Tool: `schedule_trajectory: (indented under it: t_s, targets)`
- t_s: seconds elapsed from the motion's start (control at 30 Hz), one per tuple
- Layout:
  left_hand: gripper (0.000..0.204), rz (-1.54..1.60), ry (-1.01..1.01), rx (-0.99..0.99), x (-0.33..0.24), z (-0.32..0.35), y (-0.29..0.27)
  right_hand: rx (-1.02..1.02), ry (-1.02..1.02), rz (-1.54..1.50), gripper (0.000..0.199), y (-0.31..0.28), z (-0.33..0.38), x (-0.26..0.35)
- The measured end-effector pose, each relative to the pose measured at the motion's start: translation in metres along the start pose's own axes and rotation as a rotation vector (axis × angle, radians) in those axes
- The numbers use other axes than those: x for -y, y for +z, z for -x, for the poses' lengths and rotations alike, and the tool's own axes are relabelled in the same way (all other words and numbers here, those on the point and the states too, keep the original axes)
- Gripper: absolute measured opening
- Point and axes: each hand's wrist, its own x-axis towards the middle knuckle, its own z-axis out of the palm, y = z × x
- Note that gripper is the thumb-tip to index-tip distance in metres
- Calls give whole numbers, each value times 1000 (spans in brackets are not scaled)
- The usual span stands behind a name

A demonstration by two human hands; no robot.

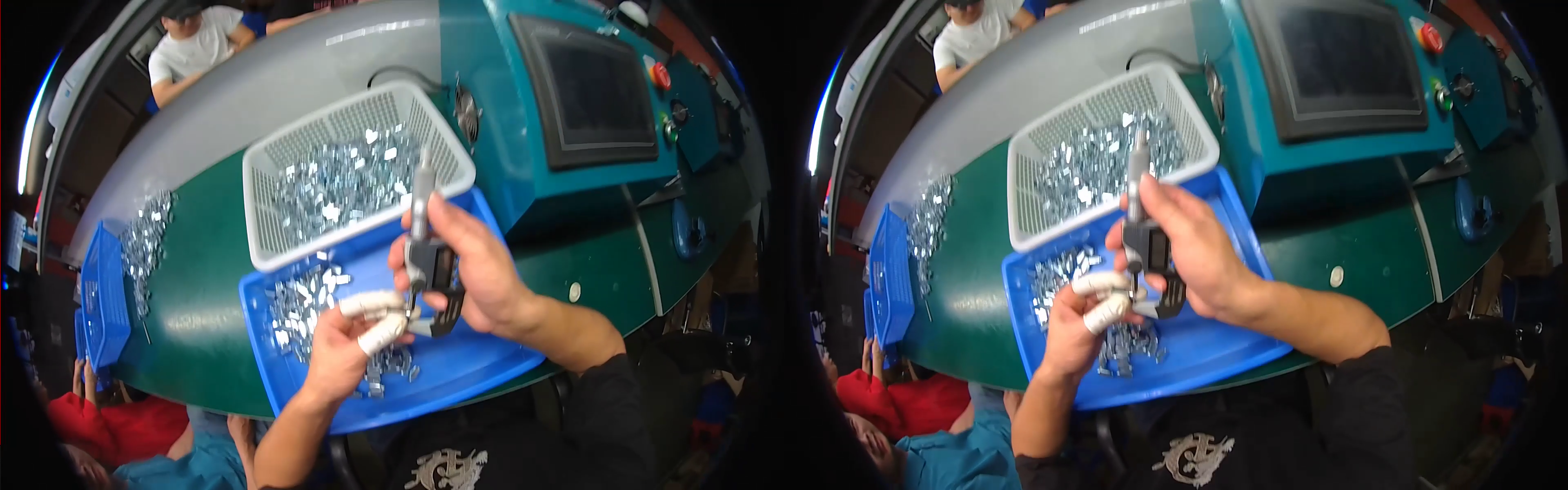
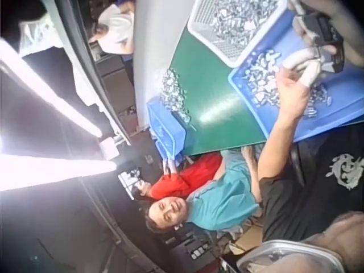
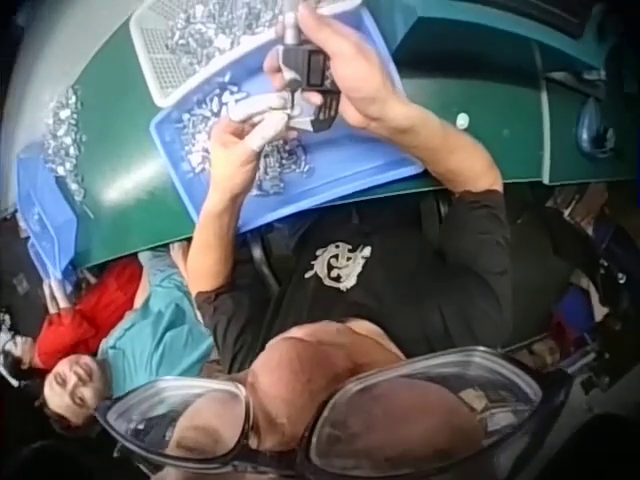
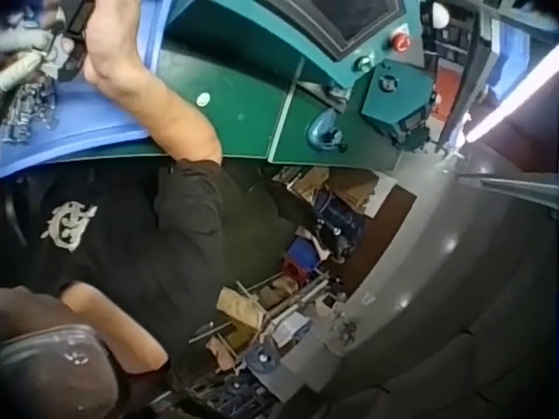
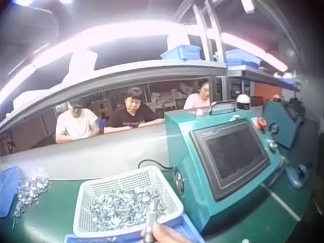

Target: Using a digital micrometer to measure the dimensions of small metal parts at a factory workstation.

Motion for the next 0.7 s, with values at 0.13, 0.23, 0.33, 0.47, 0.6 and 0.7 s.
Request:
schedule_trajectory:
  t_s: [0.13, 0.23, 0.33, 0.47, 0.6, 0.7]
  targets:
    - [26, 25, -15, -27, 0, 8, -4, 11, 47, -25, 39, 4, 0, -5]
    - [24, 0, -43, -2, -2, 5, -2, -1, 47, -37, 37, 1, 1, -3]
    - [24, 10, -50, -19, -2, 3, -2, -10, 60, 14, 32, 2, 1, -1]
    - [20, -153, -39, -22, -5, -3, -11, 48, 27, 98, 34, 4, 0, -1]
    - [18, -435, 105, -143, -13, -22, -20, -12, 11, 77, 37, 3, 1, -1]
    - [32, -444, 306, -377, -39, -40, -22, 10, 20, 81, 37, 7, 5, -2]
